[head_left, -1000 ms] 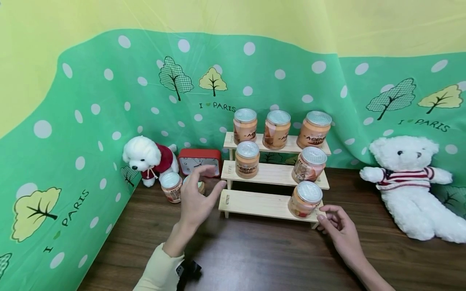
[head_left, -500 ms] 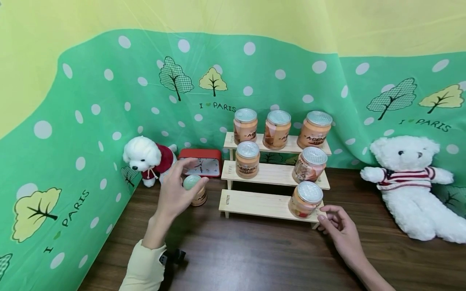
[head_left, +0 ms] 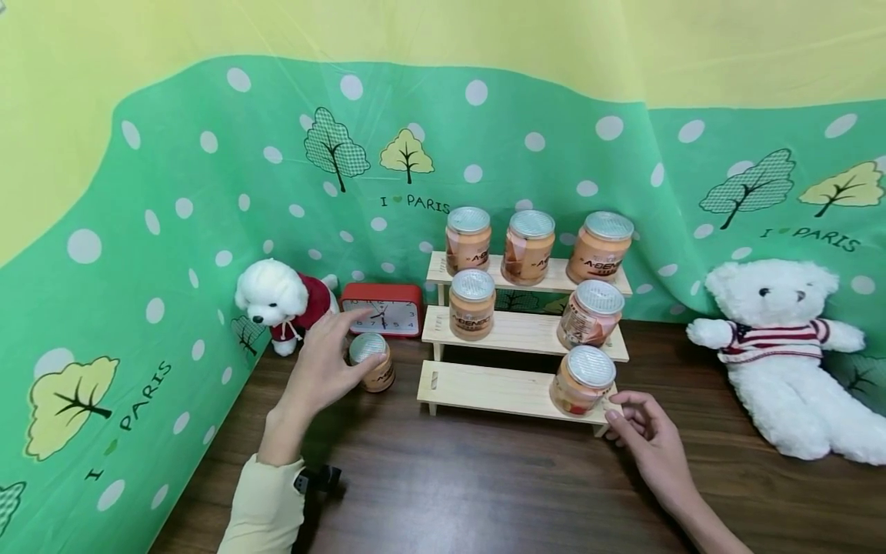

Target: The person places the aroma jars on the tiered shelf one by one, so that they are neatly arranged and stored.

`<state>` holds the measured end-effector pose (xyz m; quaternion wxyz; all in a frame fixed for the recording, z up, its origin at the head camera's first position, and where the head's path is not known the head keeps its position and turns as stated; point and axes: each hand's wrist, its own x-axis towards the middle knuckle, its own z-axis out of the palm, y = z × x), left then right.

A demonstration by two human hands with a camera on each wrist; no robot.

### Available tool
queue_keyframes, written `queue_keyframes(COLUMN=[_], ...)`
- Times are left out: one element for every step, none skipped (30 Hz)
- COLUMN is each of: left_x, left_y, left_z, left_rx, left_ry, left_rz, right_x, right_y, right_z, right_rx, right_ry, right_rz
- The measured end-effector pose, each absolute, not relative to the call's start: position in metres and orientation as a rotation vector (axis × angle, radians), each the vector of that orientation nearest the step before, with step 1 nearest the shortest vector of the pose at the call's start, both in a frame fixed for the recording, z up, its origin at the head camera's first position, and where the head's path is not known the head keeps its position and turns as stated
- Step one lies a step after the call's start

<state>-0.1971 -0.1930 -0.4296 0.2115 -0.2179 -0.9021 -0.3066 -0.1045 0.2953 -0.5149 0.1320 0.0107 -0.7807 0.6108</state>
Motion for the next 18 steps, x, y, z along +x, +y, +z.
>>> queue_keyframes(left_x=[-0.1977, -0.1983, -0.1987, -0.1989, -0.1991, -0.199, -0.199, -0.1988, -0.1985, -0.1982, -0.1977, -0.1974, -0.1971, -0.1967, -0.1965, -0.1963, -0.1964, -0.1965], left_y=[-0.1939, -0.1948, -0.1957, -0.1966, -0.1976, -0.1986, -0.1995, -0.2004, -0.2012, -0.2018, -0.2023, -0.2025, -0.2026, -0.2023, -0.2018, -0.2013, -0.2009, -0.2004], left_z=[-0.431, -0.4321, -0.4332, -0.434, -0.4346, -0.4348, -0.4353, -0.4355, -0.4356, -0.4355, -0.4353, -0.4353, -0.4352, -0.4349, -0.4348, -0.4348, -0.4351, -0.4353], left_rx=[-0.606, -0.605, -0.604, -0.602, -0.598, -0.592, -0.585, -0.576, -0.567, -0.559, -0.552, -0.547, -0.543, -0.541, -0.541, -0.542, -0.542, -0.544], left_ry=[-2.518, -2.528, -2.539, -2.55, -2.563, -2.578, -2.594, -2.609, -2.625, -2.639, -2.653, -2.664, -2.672, -2.678, -2.682, -2.685, -2.686, -2.685], left_rz=[-0.836, -0.826, -0.817, -0.81, -0.798, -0.787, -0.773, -0.763, -0.753, -0.742, -0.732, -0.727, -0.724, -0.725, -0.719, -0.714, -0.712, -0.712], right_x=[-0.1045, -0.1046, -0.1046, -0.1046, -0.1045, -0.1045, -0.1046, -0.1046, -0.1045, -0.1045, -0.1044, -0.1043, -0.1042, -0.1041, -0.104, -0.104, -0.1039, -0.1039], right_y=[0.295, 0.2948, 0.2946, 0.2945, 0.2943, 0.2942, 0.2942, 0.2942, 0.2942, 0.2942, 0.2942, 0.2943, 0.2943, 0.2943, 0.2944, 0.2943, 0.2943, 0.2942], right_z=[-0.5147, -0.5145, -0.5144, -0.5143, -0.5141, -0.514, -0.5139, -0.5138, -0.5138, -0.5138, -0.5138, -0.5138, -0.5138, -0.5138, -0.5138, -0.5138, -0.5137, -0.5136], right_rx=[0.034, 0.035, 0.037, 0.037, 0.037, 0.036, 0.035, 0.034, 0.034, 0.034, 0.035, 0.037, 0.039, 0.041, 0.041, 0.041, 0.041, 0.039], right_ry=[-2.266, -2.266, -2.267, -2.268, -2.27, -2.272, -2.275, -2.277, -2.277, -2.277, -2.274, -2.271, -2.27, -2.267, -2.263, -2.262, -2.262, -2.262], right_rz=[1.771, 1.77, 1.768, 1.767, 1.763, 1.76, 1.756, 1.753, 1.754, 1.755, 1.758, 1.763, 1.765, 1.769, 1.773, 1.774, 1.774, 1.774])
